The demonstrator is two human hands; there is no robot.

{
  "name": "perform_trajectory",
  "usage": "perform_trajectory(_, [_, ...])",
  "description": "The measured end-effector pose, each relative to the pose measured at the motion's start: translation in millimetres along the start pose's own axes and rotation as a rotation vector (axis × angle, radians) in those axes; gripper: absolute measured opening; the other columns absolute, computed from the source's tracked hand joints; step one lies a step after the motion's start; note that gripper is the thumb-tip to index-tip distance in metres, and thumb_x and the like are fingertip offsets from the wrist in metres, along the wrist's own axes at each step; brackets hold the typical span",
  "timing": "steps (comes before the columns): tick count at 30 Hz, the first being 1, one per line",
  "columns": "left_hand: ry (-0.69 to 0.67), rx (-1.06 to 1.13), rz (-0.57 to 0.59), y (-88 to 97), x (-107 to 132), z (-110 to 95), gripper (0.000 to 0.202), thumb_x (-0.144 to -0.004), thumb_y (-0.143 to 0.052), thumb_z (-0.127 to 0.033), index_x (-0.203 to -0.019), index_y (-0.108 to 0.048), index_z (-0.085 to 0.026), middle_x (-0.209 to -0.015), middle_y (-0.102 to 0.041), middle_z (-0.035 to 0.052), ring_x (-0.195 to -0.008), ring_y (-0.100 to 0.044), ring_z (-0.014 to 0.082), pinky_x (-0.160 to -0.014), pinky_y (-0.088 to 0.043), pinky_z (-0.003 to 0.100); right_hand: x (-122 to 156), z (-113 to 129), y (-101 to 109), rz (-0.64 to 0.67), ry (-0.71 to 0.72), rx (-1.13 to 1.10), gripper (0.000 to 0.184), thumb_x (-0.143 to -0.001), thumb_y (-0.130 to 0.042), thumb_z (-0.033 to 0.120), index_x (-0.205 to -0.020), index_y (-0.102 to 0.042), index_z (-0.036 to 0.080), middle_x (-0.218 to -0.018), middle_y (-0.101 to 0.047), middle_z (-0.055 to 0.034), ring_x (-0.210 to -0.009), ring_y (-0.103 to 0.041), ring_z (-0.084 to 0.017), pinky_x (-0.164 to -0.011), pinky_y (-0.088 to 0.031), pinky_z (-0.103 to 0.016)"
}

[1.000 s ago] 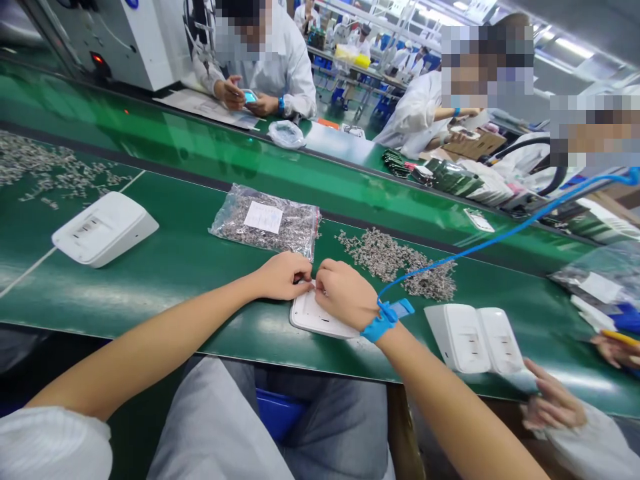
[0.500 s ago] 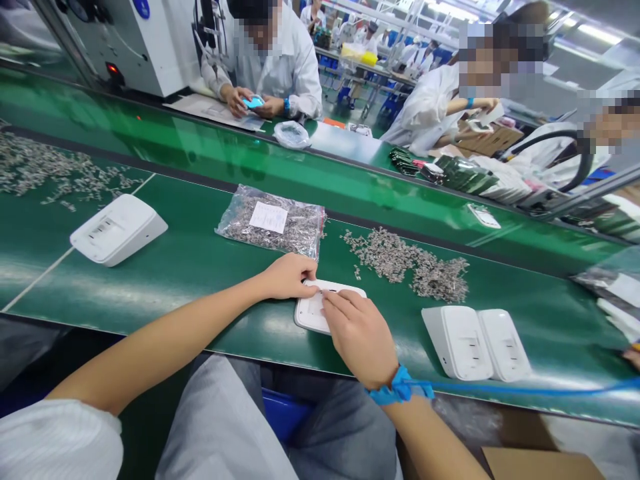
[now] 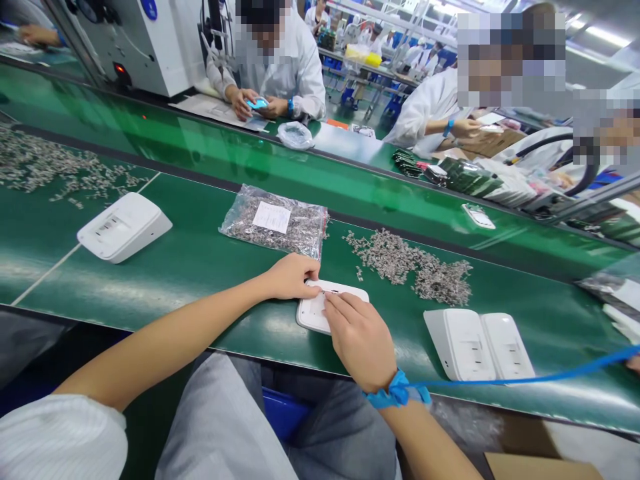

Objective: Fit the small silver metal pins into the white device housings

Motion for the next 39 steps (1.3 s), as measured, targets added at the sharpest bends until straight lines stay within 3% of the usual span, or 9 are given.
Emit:
perform_trajectory(11, [-0.070, -0.186, -0.131, -4.4, 4.7, -15.9, 0.020, -0.073, -0.065, -0.033, -0.070, -0.052, -0.019, -0.074, -0.063, 0.0006, -0.071, -0.057, 0.0182, -0.064, -0.031, 0.031, -0.6, 6.6, -11.3, 0.083, 0.040, 0.045, 0.030, -0.094, -0.045, 0.006, -0.112, -0.069, 0.012, -0.121, -0.067, -0.0109, -0.110, -0.058, -0.029, -0.095, -0.050, -0.044])
perform_trajectory(16, [-0.031, -0.343, -0.093, 3.4, 16.9, -17.5, 0.018, -0.080, -0.062, -0.034, -0.077, -0.055, -0.018, -0.083, -0.066, 0.0039, -0.081, -0.060, 0.0213, -0.068, -0.034, 0.033, 19.5, -16.0, 25.6, -0.138, -0.036, 0.136, 0.023, -0.094, -0.052, 0.012, -0.112, -0.066, 0.017, -0.122, -0.066, -0.0100, -0.119, -0.055, -0.029, -0.098, -0.047, -0.044])
perform_trajectory(19, [0.114, -0.442, -0.111, 34.8, 53.1, 0.4, 0.017, -0.082, -0.060, -0.033, -0.078, -0.055, -0.018, -0.085, -0.066, 0.0040, -0.082, -0.060, 0.0215, -0.068, -0.033, 0.033, 67.2, -71.5, 48.9, -0.201, -0.325, 0.310, 0.019, -0.095, -0.052, 0.021, -0.106, -0.066, 0.015, -0.113, -0.067, -0.0151, -0.105, -0.060, -0.031, -0.093, -0.047, -0.046])
perform_trajectory(23, [0.366, -0.604, -0.189, 97.5, 132.7, 42.8, 0.018, -0.087, -0.053, -0.034, -0.077, -0.054, -0.019, -0.085, -0.065, 0.0042, -0.081, -0.060, 0.0222, -0.068, -0.033, 0.033, 150.0, -134.9, 47.3, -0.038, -0.718, 0.634, 0.036, -0.096, -0.050, 0.040, -0.086, -0.067, 0.009, -0.088, -0.063, -0.0221, -0.078, -0.058, -0.033, -0.066, -0.041, -0.042])
perform_trajectory(26, [0.532, -0.692, -0.233, 141.3, 182.2, 69.1, 0.023, -0.090, -0.049, -0.039, -0.081, -0.057, -0.020, -0.086, -0.066, 0.0047, -0.080, -0.060, 0.0238, -0.068, -0.034, 0.033, 174.9, -138.6, 32.9, 0.032, -0.795, 0.696, 0.043, -0.095, -0.052, 0.047, -0.075, -0.064, 0.010, -0.078, -0.059, -0.0193, -0.069, -0.055, -0.031, -0.058, -0.035, -0.036])
perform_trajectory(29, [0.618, -0.889, -0.374, 167.9, 199.6, 55.4, 0.026, -0.094, -0.040, -0.034, -0.093, -0.060, -0.017, -0.093, -0.065, 0.0104, -0.085, -0.060, 0.0290, -0.067, -0.034, 0.036, 158.3, -113.9, 22.2, 0.020, -0.774, 0.653, 0.045, -0.095, -0.051, 0.051, -0.074, -0.060, 0.012, -0.075, -0.057, -0.0161, -0.069, -0.055, -0.032, -0.055, -0.032, -0.035])
perform_trajectory(32, [0.483, -0.951, -0.523, 145.0, 171.7, 4.9, 0.028, -0.095, -0.035, -0.026, -0.093, -0.060, -0.015, -0.091, -0.063, 0.0125, -0.086, -0.059, 0.0294, -0.071, -0.036, 0.038, 116.6, -73.5, 13.4, -0.023, -0.673, 0.466, 0.040, -0.098, -0.049, 0.047, -0.074, -0.057, 0.015, -0.073, -0.056, -0.0129, -0.068, -0.056, -0.029, -0.054, -0.034, -0.035])
perform_trajectory(35, [0.101, -0.663, -0.337, 65.4, 101.1, -41.8, 0.022, -0.093, -0.047, -0.032, -0.084, -0.061, -0.017, -0.087, -0.063, 0.0074, -0.085, -0.059, 0.0237, -0.075, -0.039, 0.036, 70.4, -47.4, 11.1, -0.131, -0.601, 0.190, 0.029, -0.099, -0.048, 0.036, -0.081, -0.058, 0.015, -0.079, -0.059, -0.0128, -0.070, -0.058, -0.025, -0.059, -0.040, -0.034])
perform_trajectory(39, [-0.141, -0.321, -0.101, -10.8, 17.0, -64.0, 0.019, -0.085, -0.064, -0.036, -0.082, -0.062, -0.017, -0.080, -0.063, 0.0015, -0.074, -0.058, 0.0159, -0.069, -0.041, 0.028, 14.1, -85.0, 3.2, -0.095, -0.587, -0.062, 0.017, -0.097, -0.047, 0.019, -0.100, -0.064, 0.014, -0.096, -0.065, -0.0124, -0.087, -0.061, -0.024, -0.073, -0.045, -0.032])
Point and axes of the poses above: each hand's wrist, its own x-axis away from the middle knuckle, its own y-axis out of the back of the hand, z = x × y, the point moved 9 cm from there along -x, towards the middle knuckle
